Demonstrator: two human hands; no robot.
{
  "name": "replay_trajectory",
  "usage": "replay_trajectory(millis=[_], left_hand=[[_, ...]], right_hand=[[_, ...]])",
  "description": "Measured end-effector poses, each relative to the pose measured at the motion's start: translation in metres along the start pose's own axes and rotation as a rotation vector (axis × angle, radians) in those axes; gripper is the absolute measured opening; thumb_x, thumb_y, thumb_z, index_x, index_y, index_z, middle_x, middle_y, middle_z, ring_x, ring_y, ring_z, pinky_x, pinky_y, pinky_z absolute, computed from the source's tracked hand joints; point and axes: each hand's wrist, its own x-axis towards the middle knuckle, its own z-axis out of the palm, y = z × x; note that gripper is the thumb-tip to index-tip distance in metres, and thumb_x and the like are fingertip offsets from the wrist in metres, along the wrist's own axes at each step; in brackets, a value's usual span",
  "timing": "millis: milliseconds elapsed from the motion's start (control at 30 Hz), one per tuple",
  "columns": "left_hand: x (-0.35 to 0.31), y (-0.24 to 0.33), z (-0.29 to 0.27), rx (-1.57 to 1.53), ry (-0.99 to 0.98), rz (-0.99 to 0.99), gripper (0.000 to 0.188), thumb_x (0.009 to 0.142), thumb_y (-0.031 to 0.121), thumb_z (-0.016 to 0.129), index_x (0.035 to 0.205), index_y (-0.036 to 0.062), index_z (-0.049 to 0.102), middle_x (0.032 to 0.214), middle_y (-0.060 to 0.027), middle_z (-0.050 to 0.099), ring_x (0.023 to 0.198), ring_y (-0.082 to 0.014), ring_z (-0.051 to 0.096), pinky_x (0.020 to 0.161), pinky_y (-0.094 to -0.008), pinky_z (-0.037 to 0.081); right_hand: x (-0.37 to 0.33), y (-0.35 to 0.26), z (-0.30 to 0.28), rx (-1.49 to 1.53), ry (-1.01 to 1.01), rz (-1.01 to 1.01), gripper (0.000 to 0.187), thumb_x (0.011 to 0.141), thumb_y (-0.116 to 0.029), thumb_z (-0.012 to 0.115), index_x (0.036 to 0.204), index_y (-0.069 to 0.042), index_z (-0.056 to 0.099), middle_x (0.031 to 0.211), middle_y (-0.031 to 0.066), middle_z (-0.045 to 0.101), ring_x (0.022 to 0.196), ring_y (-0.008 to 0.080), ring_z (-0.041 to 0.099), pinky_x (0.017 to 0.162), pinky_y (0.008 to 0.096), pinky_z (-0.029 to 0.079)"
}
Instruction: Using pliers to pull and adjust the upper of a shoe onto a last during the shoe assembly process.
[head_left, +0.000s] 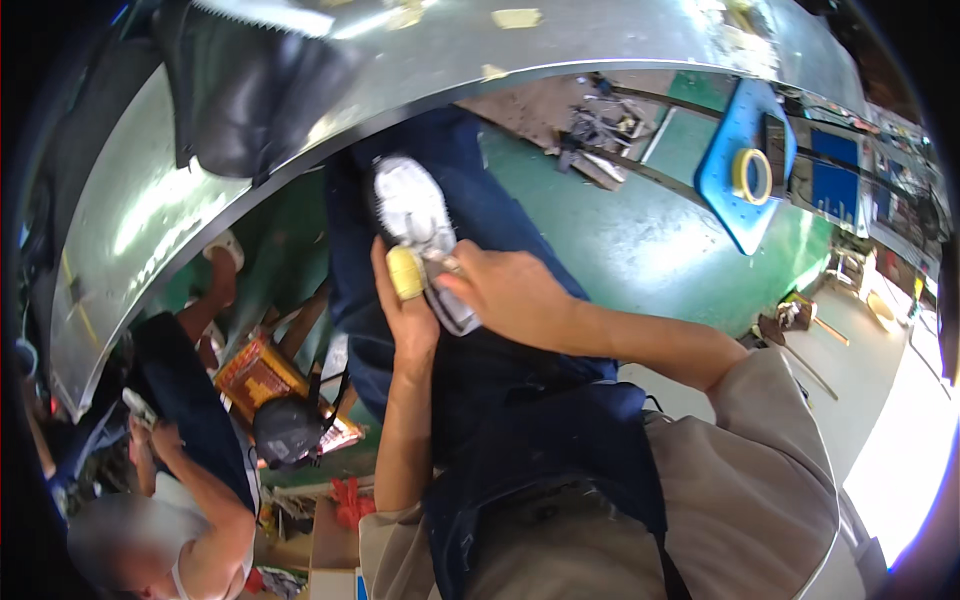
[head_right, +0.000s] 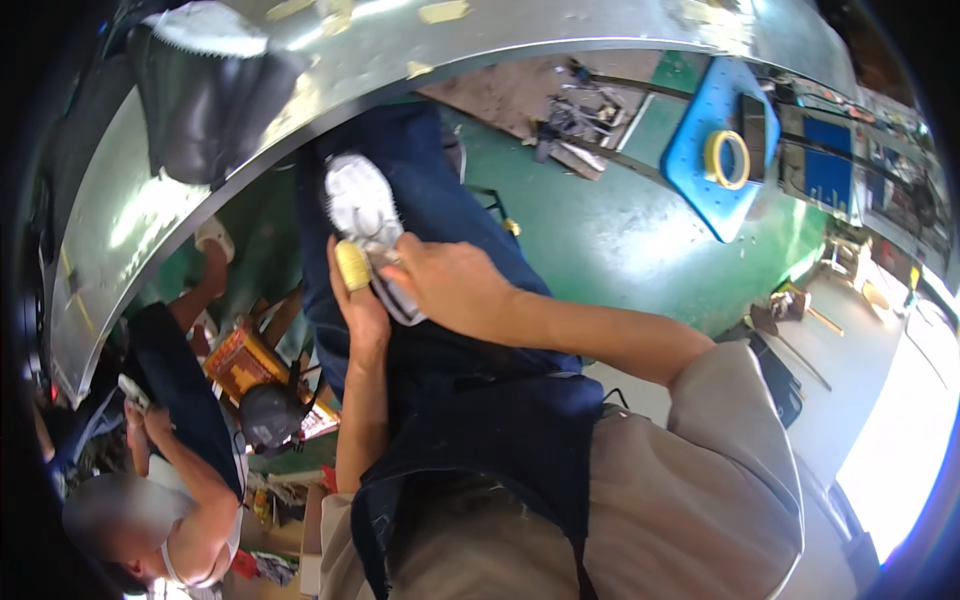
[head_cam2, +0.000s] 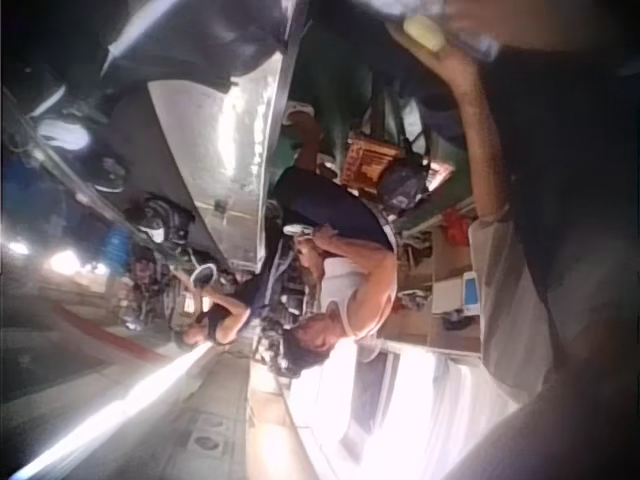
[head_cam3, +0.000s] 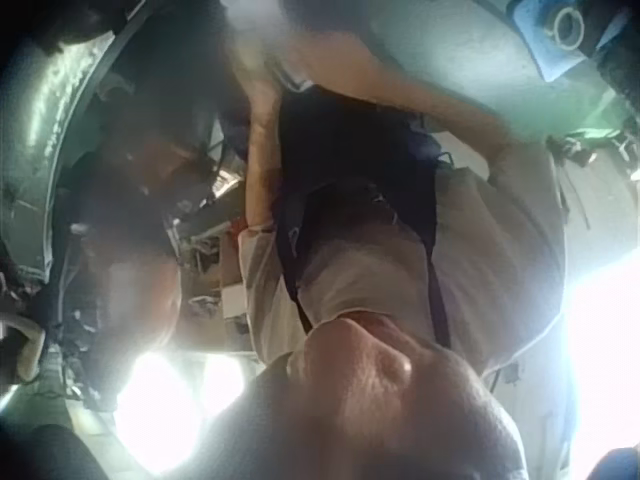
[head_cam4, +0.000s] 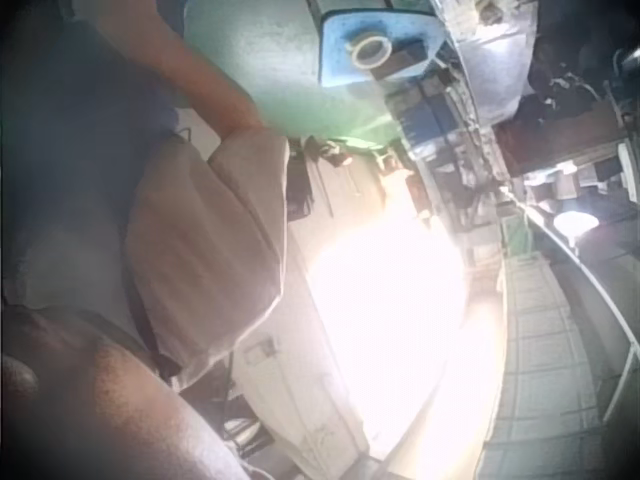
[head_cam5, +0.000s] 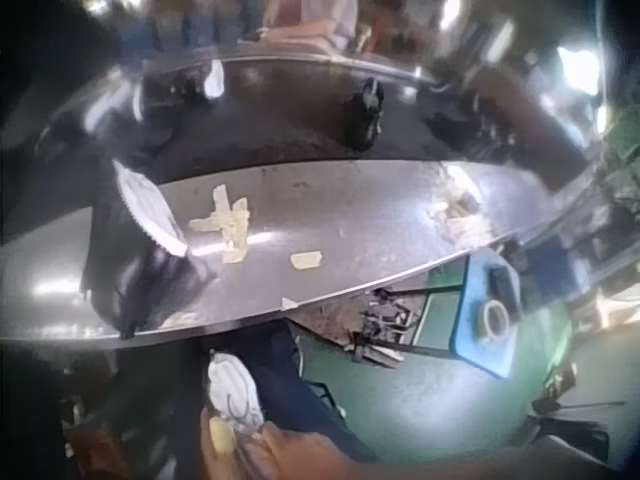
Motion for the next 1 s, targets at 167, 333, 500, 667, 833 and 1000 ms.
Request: replay_trajectory(millis=[167,333,500,667,833,1000], left_hand=[[0.001,0.016,-0.001,0.058,-0.032,0.003,0.049,0.104,0.019,0.051,0.146,-0.0028,0.039,0.128,-0.0178,0.061,0.119,-0.0273,0.06,0.101,-0.0381,0.049],[0.011,0.024,0.001,0.493,-0.092,0.237,0.044,0.101,0.016,0.051,0.139,-0.005,0.047,0.128,-0.0244,0.06,0.118,-0.0367,0.061,0.104,-0.0412,0.045],[0.01,0.033,0.002,0.593,-0.103,0.246,0.054,0.092,0.019,0.061,0.139,-0.0035,0.047,0.125,-0.027,0.062,0.118,-0.0454,0.061,0.1,-0.0444,0.048],[0.013,0.025,0.003,0.605,-0.118,0.232,0.057,0.091,0.017,0.063,0.141,-0.0032,0.043,0.126,-0.0291,0.062,0.118,-0.0487,0.06,0.101,-0.0469,0.048],[0.006,0.035,-0.01,0.717,-0.11,0.21,0.052,0.095,0.018,0.06,0.139,-0.0047,0.044,0.126,-0.0303,0.062,0.119,-0.0494,0.059,0.098,-0.0475,0.049],[0.023,0.06,-0.022,0.52,-0.286,0.046,0.049,0.095,0.007,0.056,0.142,-0.0039,0.045,0.131,-0.0257,0.063,0.122,-0.0401,0.062,0.104,-0.0405,0.047]], right_hand=[[0.023,-0.008,-0.036,0.413,-0.368,0.275,0.039,0.104,-0.038,0.058,0.096,-0.001,0.055,0.074,0.0206,0.068,0.066,0.0409,0.068,0.059,0.0479,0.053],[0.032,-0.001,-0.065,-0.187,-0.055,-0.211,0.033,0.103,-0.037,0.059,0.098,-0.005,0.056,0.07,0.0142,0.065,0.061,0.0347,0.066,0.054,0.0421,0.05],[0.08,0.022,-0.057,-0.246,-0.152,-0.539,0.029,0.102,-0.034,0.06,0.104,-0.005,0.054,0.074,0.0127,0.065,0.064,0.0353,0.067,0.055,0.0448,0.05],[0.071,0.014,-0.067,-0.267,-0.148,-0.513,0.029,0.103,-0.034,0.057,0.099,-0.006,0.052,0.078,0.0115,0.067,0.066,0.035,0.067,0.054,0.0449,0.049],[0.076,0.012,-0.056,-0.354,-0.398,-0.415,0.039,0.107,-0.044,0.048,0.102,-0.006,0.055,0.071,0.0126,0.065,0.066,0.0356,0.067,0.053,0.0452,0.048],[0.051,0.016,-0.096,0.198,-0.821,0.177,0.047,0.108,-0.049,0.044,0.108,-0.004,0.059,0.084,0.018,0.071,0.072,0.0357,0.069,0.057,0.0466,0.049]])
